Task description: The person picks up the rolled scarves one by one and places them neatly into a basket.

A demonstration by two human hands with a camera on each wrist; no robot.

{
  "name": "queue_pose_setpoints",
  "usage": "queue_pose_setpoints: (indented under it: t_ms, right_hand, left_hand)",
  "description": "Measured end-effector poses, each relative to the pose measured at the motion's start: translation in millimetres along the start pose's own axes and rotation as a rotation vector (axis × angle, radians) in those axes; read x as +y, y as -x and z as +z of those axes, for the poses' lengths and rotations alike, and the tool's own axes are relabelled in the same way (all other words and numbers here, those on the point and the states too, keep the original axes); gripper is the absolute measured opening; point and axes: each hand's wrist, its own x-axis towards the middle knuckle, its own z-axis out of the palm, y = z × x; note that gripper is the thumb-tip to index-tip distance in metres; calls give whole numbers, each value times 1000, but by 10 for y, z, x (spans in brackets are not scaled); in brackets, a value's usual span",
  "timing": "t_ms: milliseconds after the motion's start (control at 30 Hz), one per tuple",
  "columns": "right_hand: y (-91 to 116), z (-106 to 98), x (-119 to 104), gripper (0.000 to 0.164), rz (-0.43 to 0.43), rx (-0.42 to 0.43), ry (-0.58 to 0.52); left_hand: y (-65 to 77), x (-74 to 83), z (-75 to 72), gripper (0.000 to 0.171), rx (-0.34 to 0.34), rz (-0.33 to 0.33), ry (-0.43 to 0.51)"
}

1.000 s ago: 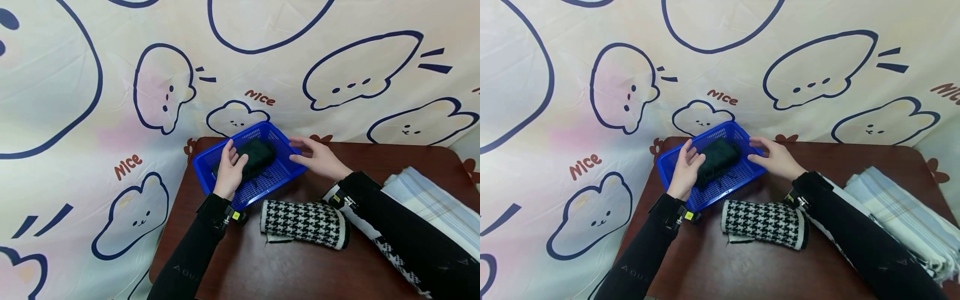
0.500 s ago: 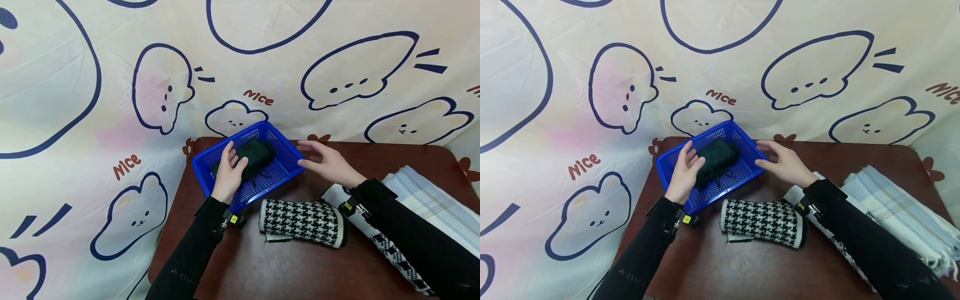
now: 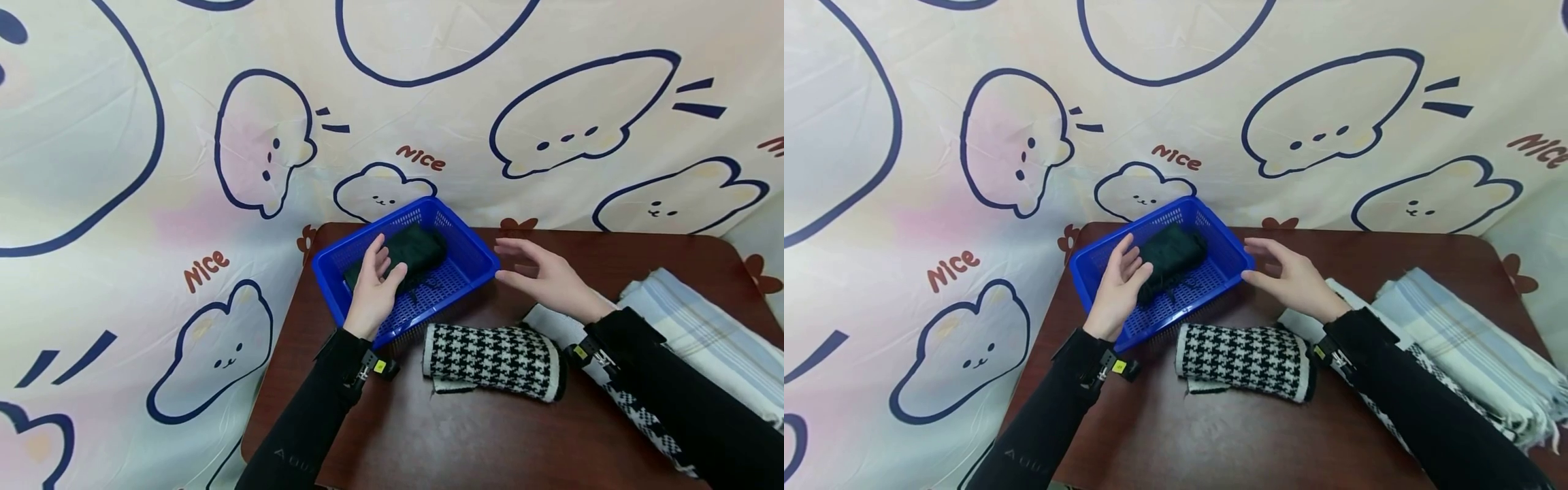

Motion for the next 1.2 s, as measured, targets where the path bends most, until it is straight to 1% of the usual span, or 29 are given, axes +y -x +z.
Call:
queue_pose_setpoints:
  t_ms: [100,300,400,467,600,667,767,867,967,1100,1200]
  right_hand:
    - [36,17,4,60,-3,7,11]
    - [108,29,28,60,6,18,27]
    - [137,31,30,60,2,18,24]
    - [158,28,32,59,2,18,17]
    - [212,25,44,59,12,21,16]
    - [244,26,60,59,19,20,20]
    - [283,37,90,60,26,21,17]
    - [306,52,122,60,35,23,11]
    - [322,67,140,60,36,25,20]
    - [352,84,142,59,30,29,18]
    - [387,92,139,58,22,25,24]
  left_hand:
    - [28,20,-4,62,-20,-2,8]
    - [153,184,-8,63,-62,-35,25]
    - [195,211,-7,63,-71,-34,23]
    - [190,173,-10,63,-74,-28,31]
    - [148,30,-9,63,-69,-20,43]
    - [130,-36,-7,62,-63,-15,36]
    - [125,-91,0,61,-55,-8,26]
    - [136,-113,8,60,-48,-2,21]
    - [153,-125,16,60,-57,6,35]
    - [171,-129,29,62,-77,0,48]
    - [192,-90,37,62,-90,-17,51]
